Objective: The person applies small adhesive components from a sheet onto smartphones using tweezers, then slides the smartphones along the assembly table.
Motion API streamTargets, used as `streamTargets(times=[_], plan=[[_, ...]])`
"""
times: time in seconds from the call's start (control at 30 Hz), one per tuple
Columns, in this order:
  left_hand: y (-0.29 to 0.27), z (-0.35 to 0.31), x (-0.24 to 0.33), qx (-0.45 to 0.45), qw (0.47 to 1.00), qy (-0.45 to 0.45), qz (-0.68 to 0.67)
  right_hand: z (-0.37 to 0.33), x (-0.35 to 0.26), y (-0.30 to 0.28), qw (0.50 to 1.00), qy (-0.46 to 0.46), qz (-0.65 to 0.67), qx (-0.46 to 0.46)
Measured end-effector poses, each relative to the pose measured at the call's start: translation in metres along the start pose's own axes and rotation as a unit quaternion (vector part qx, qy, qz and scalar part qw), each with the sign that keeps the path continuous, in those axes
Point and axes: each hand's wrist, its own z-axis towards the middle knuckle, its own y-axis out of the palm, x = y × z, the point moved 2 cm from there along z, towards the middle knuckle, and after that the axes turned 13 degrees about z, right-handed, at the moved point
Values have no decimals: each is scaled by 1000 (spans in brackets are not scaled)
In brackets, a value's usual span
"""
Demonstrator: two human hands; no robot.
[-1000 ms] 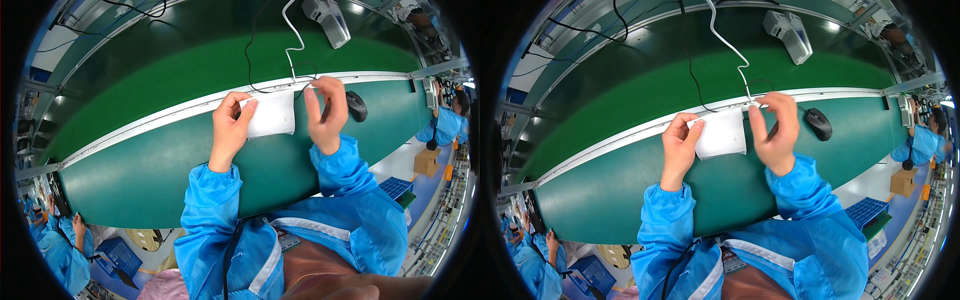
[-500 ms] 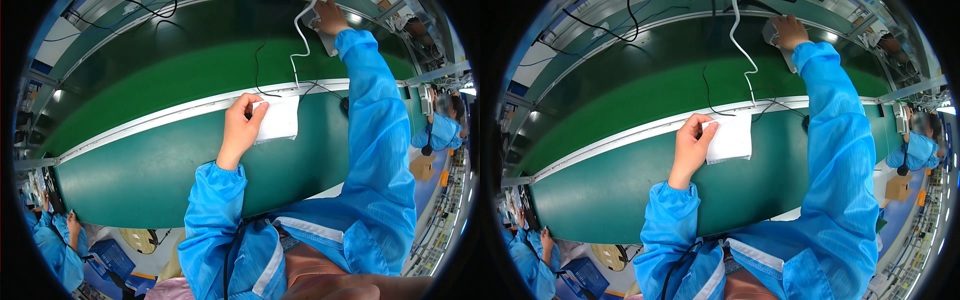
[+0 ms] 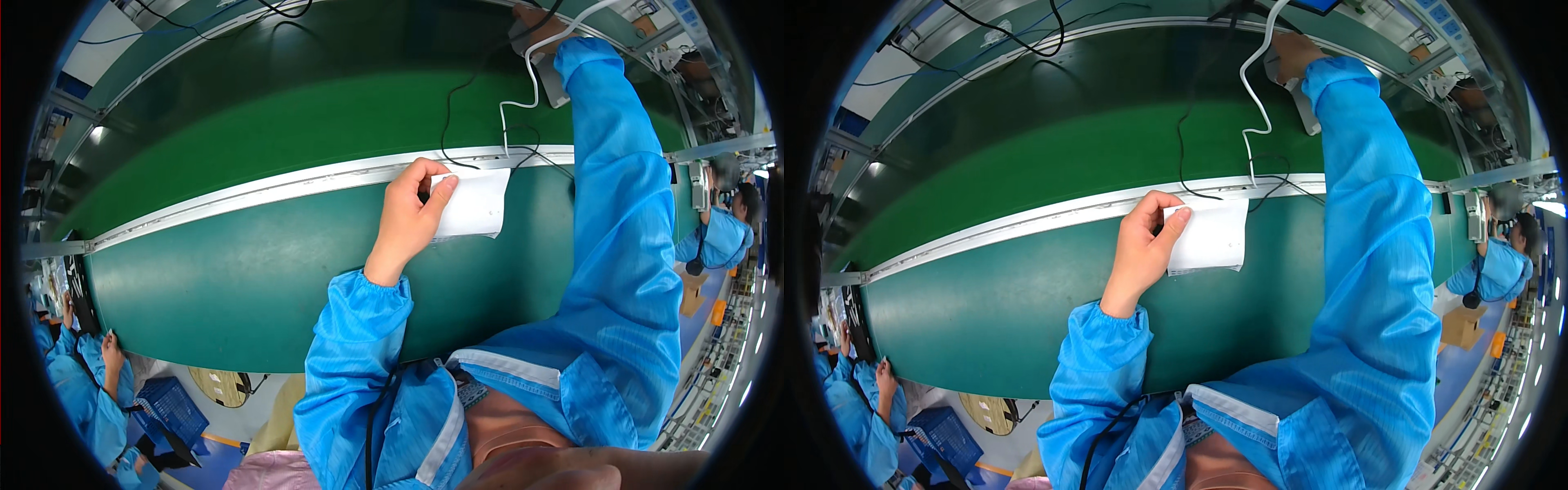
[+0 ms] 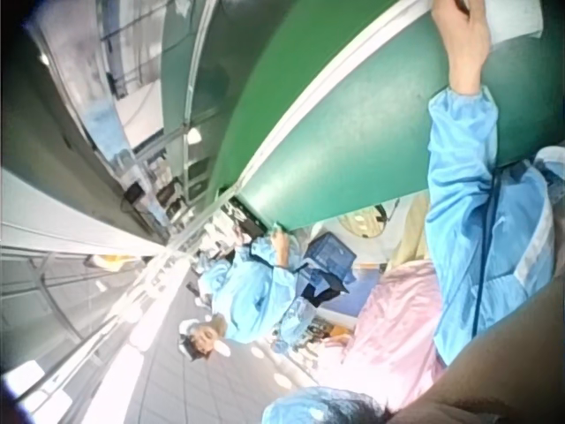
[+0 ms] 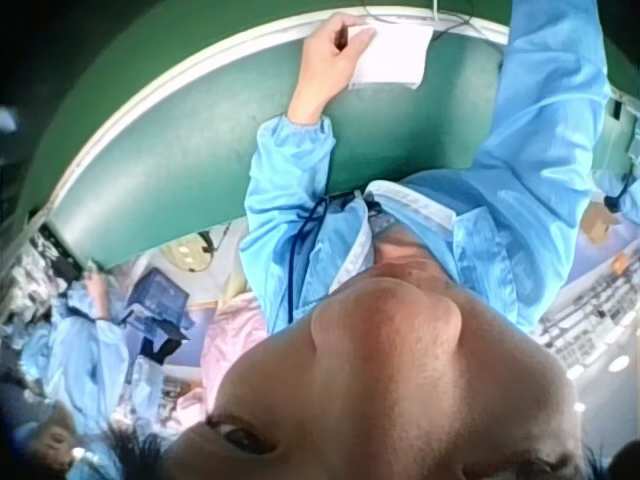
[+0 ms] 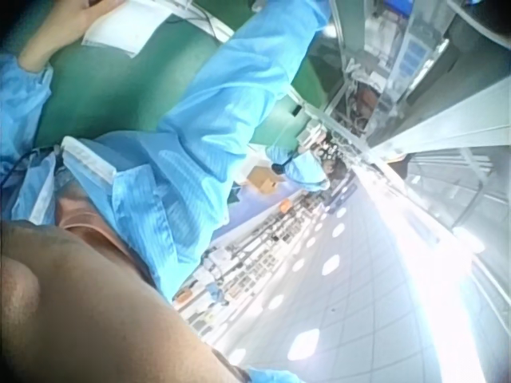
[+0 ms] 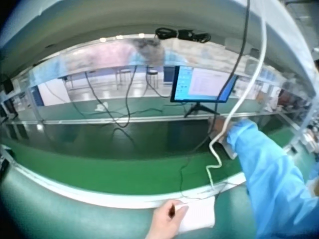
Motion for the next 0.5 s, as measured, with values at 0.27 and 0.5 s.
streamTargets(times=[0.27, 0.5], plan=[[-6, 1, -3, 36, 995, -37, -85, -21, 8, -14, 999, -22, 20, 11], [-31, 7, -7, 251, 954, -44, -160, -136, 9, -68, 977, -108, 110, 145]])
